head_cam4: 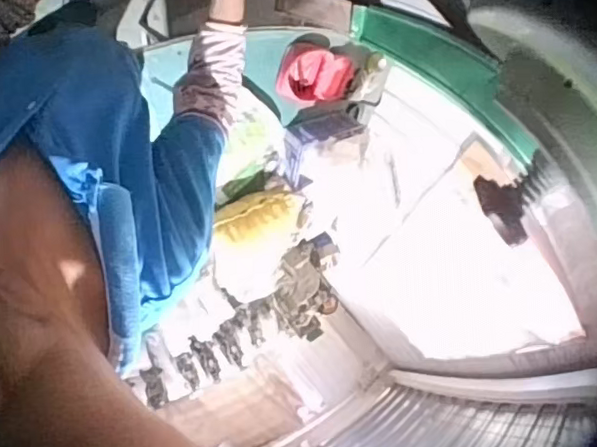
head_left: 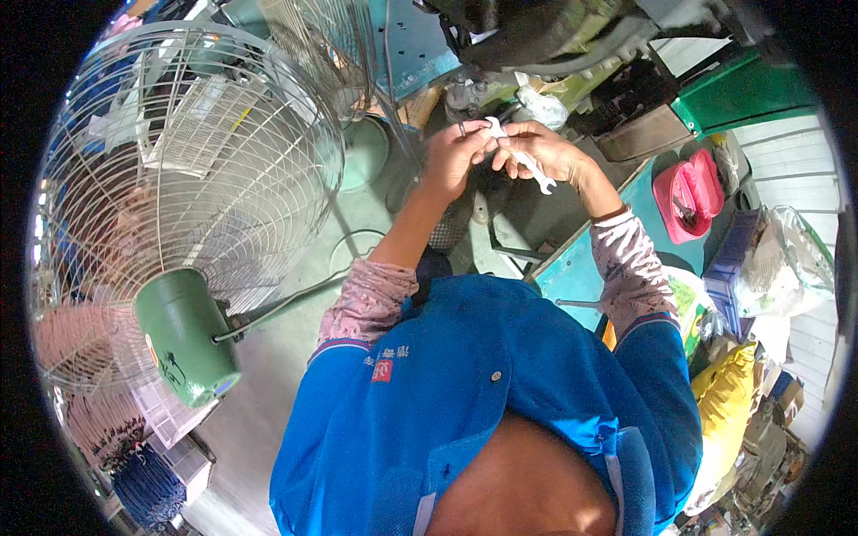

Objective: The person picks red and black plastic parts from a white sack and assembles them by hand. They then use a wrench to tighten a bolt on a nearby machine. The person handles the parts one at a time and places them into the sack.

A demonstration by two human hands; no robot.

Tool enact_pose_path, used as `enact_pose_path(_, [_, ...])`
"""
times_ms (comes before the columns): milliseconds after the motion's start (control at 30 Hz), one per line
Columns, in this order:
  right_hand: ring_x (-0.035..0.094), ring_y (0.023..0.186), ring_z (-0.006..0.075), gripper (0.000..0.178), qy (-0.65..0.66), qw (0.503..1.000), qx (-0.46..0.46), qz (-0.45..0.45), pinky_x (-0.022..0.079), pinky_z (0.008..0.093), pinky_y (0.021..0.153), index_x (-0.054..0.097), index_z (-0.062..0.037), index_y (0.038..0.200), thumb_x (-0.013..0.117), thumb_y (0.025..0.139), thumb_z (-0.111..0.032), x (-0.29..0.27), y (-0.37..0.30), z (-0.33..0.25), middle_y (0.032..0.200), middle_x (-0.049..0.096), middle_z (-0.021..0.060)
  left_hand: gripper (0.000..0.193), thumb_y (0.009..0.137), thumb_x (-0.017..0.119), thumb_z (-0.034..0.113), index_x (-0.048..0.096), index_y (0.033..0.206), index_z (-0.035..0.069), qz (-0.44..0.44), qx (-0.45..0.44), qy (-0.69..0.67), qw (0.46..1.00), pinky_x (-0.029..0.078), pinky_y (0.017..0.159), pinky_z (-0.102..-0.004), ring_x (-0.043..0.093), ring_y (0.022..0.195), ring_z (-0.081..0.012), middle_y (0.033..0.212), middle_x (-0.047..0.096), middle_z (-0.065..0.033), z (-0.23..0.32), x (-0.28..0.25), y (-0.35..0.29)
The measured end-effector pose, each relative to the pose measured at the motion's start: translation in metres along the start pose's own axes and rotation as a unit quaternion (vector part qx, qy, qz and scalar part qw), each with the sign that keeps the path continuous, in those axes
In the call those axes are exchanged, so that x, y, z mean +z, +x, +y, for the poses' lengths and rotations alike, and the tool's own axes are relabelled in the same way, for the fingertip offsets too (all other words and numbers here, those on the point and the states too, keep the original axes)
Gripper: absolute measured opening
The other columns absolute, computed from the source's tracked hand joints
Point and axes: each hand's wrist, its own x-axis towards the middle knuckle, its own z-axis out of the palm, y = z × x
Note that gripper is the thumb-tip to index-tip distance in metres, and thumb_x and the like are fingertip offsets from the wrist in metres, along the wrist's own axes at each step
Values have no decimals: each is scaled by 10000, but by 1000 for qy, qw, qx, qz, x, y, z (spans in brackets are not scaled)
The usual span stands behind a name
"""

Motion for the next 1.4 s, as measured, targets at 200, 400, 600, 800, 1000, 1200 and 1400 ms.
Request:
enact_pose_path(200, [561,487,135,295,-67,995,27,67,443,225,402,541,-36,864,478,893,-322,5,14,-28,653,581,74,211,811,582,46,559,1008,-27,95,-8,-154,983,342,449,-199,451,531,-62,776,595,-48,1,-9,25])
enact_pose_path(400, [372,438,64,400,-50,991,66,107,243,178,344,552,-59,850,421,896,-434,-7,34,-34,570,447,-11,245,827,565,48,557,1067,0,157,8,-123,980,321,433,-197,402,495,-45,692,529,20,9,-26,39])
enact_pose_path(600, [351,445,49,450,-64,995,-13,-80,246,177,371,518,-27,970,420,883,-457,-53,40,-31,573,434,0,240,823,572,53,588,1058,7,139,18,-14,990,336,460,-181,410,527,-21,704,534,43,18,-19,49])
enact_pose_path(800, [339,427,51,435,-127,984,-30,-124,245,179,368,519,-32,956,426,884,-451,-53,42,-69,570,432,-1,222,827,563,59,599,1042,11,133,40,-6,990,340,476,-177,415,532,-17,700,538,52,13,-21,53])
enact_pose_path(1000, [328,410,53,421,-120,980,36,-152,244,182,364,521,-37,942,432,885,-444,-66,55,-75,567,430,-3,202,825,557,75,615,1006,5,126,69,-19,989,353,481,-180,433,535,-22,682,540,40,8,-21,54])
enact_pose_path(1200, [316,392,55,407,-51,977,124,-164,242,184,360,523,-42,927,438,886,-438,-78,71,-64,564,428,-5,197,813,561,76,626,984,6,148,77,17,986,362,485,-185,443,536,-25,677,553,35,4,-24,56])
enact_pose_path(1400, [303,376,53,368,68,993,85,-51,236,189,353,527,-52,905,458,885,-412,-55,62,-26,560,427,-16,200,835,534,77,619,999,1,145,121,85,978,370,488,-193,451,539,-29,671,555,32,3,-19,54])
